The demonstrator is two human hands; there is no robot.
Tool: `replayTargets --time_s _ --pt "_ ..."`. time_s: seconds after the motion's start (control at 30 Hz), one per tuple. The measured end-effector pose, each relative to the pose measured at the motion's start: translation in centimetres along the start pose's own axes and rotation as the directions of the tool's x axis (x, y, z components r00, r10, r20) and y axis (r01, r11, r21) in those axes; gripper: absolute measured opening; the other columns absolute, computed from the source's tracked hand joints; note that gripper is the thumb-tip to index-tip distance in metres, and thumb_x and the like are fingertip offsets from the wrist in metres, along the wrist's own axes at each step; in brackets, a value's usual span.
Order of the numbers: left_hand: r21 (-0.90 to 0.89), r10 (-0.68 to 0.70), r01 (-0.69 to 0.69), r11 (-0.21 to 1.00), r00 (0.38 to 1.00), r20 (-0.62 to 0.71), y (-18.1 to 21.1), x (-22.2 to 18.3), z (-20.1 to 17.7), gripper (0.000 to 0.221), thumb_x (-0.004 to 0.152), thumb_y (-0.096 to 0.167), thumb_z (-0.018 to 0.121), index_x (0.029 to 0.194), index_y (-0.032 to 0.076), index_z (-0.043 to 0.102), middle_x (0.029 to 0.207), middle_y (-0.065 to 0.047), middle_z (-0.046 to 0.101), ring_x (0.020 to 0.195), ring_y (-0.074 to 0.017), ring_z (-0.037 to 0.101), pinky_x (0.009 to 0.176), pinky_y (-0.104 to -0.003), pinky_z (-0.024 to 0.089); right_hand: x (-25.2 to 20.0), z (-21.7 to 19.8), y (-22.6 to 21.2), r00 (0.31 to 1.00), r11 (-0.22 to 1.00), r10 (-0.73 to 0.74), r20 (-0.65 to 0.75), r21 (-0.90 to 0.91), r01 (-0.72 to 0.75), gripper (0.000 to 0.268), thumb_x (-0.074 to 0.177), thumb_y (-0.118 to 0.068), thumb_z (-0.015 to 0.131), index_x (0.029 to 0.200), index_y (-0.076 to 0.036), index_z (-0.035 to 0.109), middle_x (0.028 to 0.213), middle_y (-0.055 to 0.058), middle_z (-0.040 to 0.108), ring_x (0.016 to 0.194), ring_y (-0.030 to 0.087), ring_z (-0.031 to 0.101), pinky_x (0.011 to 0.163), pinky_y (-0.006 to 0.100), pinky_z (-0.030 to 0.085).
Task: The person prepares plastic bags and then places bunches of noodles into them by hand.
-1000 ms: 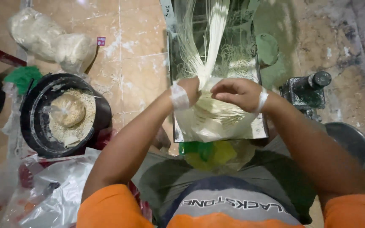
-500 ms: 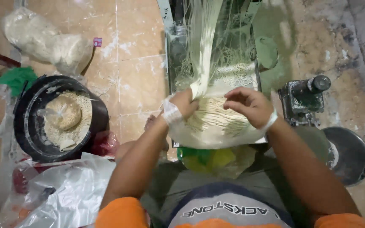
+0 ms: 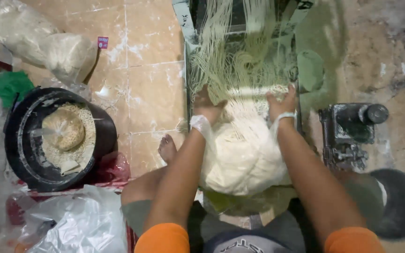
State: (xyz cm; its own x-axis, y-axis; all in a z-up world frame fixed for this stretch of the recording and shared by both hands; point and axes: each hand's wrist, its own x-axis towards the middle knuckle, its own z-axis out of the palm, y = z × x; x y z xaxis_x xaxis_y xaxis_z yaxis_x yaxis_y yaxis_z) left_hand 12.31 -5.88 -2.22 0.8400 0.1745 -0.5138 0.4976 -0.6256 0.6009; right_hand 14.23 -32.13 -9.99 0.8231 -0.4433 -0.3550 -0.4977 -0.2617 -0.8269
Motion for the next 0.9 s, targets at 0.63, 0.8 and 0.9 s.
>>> replayTargets --time_s 0.63,0.8,0.9 --pt "0.344 0.056 -0.279 0.896 0.841 0.538 -5.8 8.1 8.4 0.074 0.097 0.071 0.039 0.163 0.039 0.028 0.169 0.004 0.03 0.156 -0.0219 0.027 0.127 -0.049 0.02 -2.2 -0.3 -5.5 0.839 0.875 -0.028 0.543 -0.393 0.283 0.04 0.083 -0.026 0.074 0.123 -0.018 0.07 0.11 0.006 0.075 0.111 0.028 0.07 0.094 0.043 0.053" --pt "0.284 -0.028 -0.121 0.951 0.882 0.47 -7.4 7.8 11.5 0.081 0.094 0.081 0.038 0.162 0.039 0.027 0.17 -0.007 0.023 0.155 -0.0325 0.027 0.121 -0.057 0.026 -2.1 1.8 -1.7 0.821 0.741 0.069 0.566 -0.58 0.337 0.076 0.091 -0.071 0.058 0.141 -0.014 0.065 0.145 0.017 0.06 0.138 0.035 0.054 0.115 0.048 0.041" --pt "0.23 -0.105 0.007 0.973 0.903 0.417 -4.6 3.9 9.0 0.087 0.091 0.088 0.037 0.161 0.039 0.027 0.17 -0.014 0.018 0.154 -0.0404 0.027 0.116 -0.062 0.03 -2.5 1.8 -1.7 0.726 0.912 0.095 0.682 -0.352 0.211 0.065 0.09 -0.046 0.07 0.137 -0.002 0.061 0.14 0.026 0.063 0.134 0.042 0.056 0.114 0.051 0.043"
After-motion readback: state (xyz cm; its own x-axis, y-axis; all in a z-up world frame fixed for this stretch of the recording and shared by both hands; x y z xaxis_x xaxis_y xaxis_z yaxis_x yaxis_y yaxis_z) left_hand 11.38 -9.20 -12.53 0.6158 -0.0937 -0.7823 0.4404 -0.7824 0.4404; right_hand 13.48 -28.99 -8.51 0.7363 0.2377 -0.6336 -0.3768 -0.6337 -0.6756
